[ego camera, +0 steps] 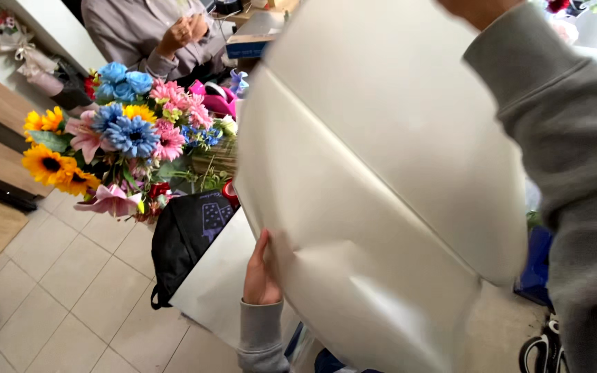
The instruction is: The person prepares a flower arrangement by wrapping a small box with white mesh fabric and then cutting a large sheet of grey wrapping paper with scissors.
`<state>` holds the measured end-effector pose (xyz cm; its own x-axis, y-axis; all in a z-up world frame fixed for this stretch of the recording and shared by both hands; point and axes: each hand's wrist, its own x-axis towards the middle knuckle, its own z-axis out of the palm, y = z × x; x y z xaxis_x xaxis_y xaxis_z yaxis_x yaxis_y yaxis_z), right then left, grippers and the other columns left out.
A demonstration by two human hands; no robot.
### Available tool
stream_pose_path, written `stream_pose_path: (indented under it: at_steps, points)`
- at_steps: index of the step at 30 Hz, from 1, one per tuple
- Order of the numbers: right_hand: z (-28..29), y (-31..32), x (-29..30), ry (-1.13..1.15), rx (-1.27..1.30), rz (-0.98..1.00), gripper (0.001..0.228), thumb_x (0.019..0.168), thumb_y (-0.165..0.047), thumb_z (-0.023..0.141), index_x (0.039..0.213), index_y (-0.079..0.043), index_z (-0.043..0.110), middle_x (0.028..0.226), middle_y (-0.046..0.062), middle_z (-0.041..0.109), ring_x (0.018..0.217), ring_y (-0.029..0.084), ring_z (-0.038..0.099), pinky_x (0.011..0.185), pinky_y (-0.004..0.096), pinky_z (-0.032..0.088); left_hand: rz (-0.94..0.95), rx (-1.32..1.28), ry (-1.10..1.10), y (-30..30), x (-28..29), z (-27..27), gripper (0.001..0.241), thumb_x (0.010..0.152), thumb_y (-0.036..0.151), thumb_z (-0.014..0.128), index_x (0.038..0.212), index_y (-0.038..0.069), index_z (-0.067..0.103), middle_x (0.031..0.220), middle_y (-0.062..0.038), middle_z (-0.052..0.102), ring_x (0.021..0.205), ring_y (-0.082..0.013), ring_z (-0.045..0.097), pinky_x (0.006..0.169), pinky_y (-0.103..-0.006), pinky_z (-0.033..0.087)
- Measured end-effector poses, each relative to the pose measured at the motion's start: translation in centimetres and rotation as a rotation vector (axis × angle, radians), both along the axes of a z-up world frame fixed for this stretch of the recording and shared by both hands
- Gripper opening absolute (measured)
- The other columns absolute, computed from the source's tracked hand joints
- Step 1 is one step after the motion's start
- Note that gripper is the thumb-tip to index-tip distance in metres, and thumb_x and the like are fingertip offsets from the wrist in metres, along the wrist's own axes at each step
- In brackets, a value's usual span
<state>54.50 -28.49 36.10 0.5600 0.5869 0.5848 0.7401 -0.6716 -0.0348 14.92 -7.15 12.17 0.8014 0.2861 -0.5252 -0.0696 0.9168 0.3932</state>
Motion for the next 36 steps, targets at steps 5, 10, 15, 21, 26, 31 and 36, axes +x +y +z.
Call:
stream_pose_path:
  at_steps: [5,10,15,21,26,31,36]
  points:
    - [-4.2,4.2,-3.8,0.019,-0.027,0.007,0.015,0.105,-0.009,0.054,0.105,-0.009,0.068,0.088,0.019,0.067,0.063,0.047,0.063,0.049,0.057,0.043,0.065,0.147,0.134,-1.7,-0.5,-3.9,0.048,0.094,0.037,0.062,0.132,0.007,0.067,0.122,-0.013,0.072,0.108,-0.0278,0.067,0.095,-0.0434,0.054]
    - [-19.1,10.0,-11.7,-0.123,-0.118,-0.004,0.026,0.107,-0.026,0.055,0.119,-0.004,0.058,0.080,0.003,0.052,0.055,0.030,0.068,0.045,0.050,0.056,0.113,0.267,0.214,-1.0,-0.2,-12.4,0.045,0.089,0.037,0.081,0.117,0.004,0.070,0.108,-0.018,0.074,0.092,-0.0330,0.072,0.086,-0.0525,0.057]
    - [-18.9,12.2,-25.5,0.245,-0.246,0.408,0.053,0.099,-0.038,0.057,0.137,-0.003,0.047,0.111,0.019,0.062,0.084,0.034,0.072,0.067,0.049,0.060,0.138,0.213,0.219,-2.0,1.1,-13.0,0.046,0.088,0.038,0.081,0.117,0.003,0.073,0.111,-0.020,0.074,0.097,-0.0339,0.072,0.091,-0.0520,0.057]
    - [-16.6,6.4,-26.6,0.835,-0.016,0.725,0.049,0.100,-0.036,0.058,0.135,-0.003,0.052,0.117,0.025,0.065,0.106,0.048,0.069,0.090,0.062,0.055,0.209,0.151,0.197,-3.8,0.4,-8.7,0.062,0.088,0.056,0.072,0.123,0.006,0.071,0.120,-0.019,0.072,0.106,-0.0329,0.068,0.100,-0.0512,0.053]
    - [-22.8,-7.3,-22.9,1.006,0.063,0.171,0.042,0.099,-0.049,0.062,0.120,-0.014,0.070,0.114,0.011,0.075,0.113,0.033,0.071,0.096,0.047,0.059,0.223,0.086,0.174,-4.2,0.4,-7.9,0.076,0.088,0.071,0.065,0.128,0.007,0.070,0.127,-0.018,0.070,0.114,-0.0321,0.066,0.108,-0.0506,0.050]
    - [-39.2,-20.8,-29.0,0.646,-0.097,-0.459,0.046,0.094,-0.058,0.065,0.130,-0.030,0.059,0.113,0.002,0.065,0.105,0.028,0.070,0.091,0.043,0.059,0.288,0.376,0.363,-1.8,0.2,-17.6,0.048,0.090,0.018,0.081,0.133,0.005,0.063,0.117,-0.022,0.069,0.102,-0.0345,0.068,0.096,-0.0522,0.055]
    - [-37.9,-20.2,-34.7,0.841,0.185,-0.601,0.056,0.088,-0.051,0.069,0.137,-0.025,0.061,0.114,0.003,0.062,0.106,0.024,0.058,0.093,0.040,0.047,0.161,0.422,0.509,-1.9,3.2,-13.2,0.063,0.091,0.020,0.067,0.149,0.015,0.043,0.147,-0.011,0.050,0.130,-0.0280,0.052,0.106,-0.0452,0.047]
